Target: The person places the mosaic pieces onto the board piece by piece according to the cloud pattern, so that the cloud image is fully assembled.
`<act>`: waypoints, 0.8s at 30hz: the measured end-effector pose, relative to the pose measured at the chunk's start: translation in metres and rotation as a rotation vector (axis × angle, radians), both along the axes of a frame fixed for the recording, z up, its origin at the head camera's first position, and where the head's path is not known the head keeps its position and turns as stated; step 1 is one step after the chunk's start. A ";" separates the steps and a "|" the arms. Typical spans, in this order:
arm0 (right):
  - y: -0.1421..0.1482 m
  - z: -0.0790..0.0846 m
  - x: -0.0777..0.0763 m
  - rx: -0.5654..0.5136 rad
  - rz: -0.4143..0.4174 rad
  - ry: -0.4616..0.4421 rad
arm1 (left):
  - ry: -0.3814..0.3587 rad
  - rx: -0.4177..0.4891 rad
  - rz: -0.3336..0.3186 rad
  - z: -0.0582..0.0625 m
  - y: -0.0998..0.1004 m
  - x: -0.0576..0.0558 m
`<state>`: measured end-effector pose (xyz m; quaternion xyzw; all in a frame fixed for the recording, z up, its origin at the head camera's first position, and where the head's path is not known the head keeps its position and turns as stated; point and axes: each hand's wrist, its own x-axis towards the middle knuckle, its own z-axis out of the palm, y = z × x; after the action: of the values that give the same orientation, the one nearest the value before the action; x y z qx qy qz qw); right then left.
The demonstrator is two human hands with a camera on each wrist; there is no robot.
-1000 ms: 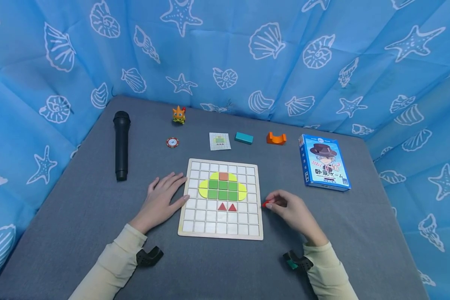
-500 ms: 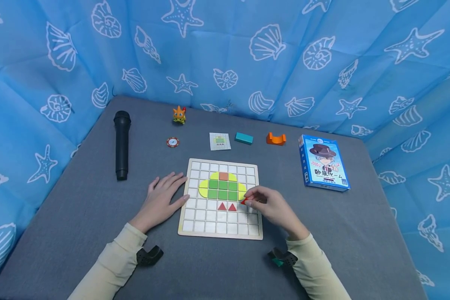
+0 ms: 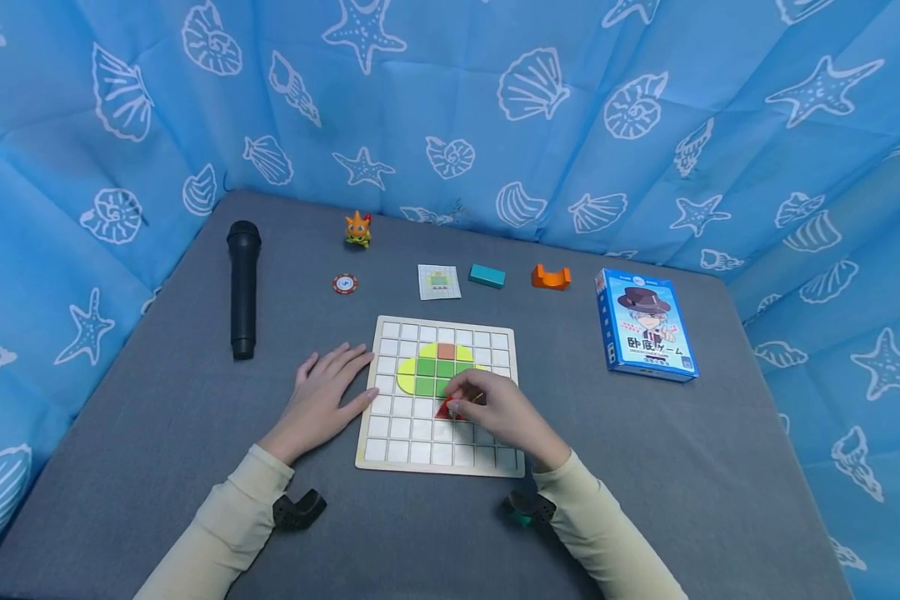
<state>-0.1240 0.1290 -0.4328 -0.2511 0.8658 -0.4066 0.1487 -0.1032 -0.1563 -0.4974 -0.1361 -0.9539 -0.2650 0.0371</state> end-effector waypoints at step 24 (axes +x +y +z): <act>-0.033 -0.008 -0.001 0.149 0.085 0.131 | -0.040 -0.018 0.002 0.000 -0.001 0.000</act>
<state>-0.1254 0.0961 -0.4405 -0.3018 0.8900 -0.3172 0.1273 -0.1036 -0.1569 -0.4970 -0.1302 -0.9569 -0.2589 0.0170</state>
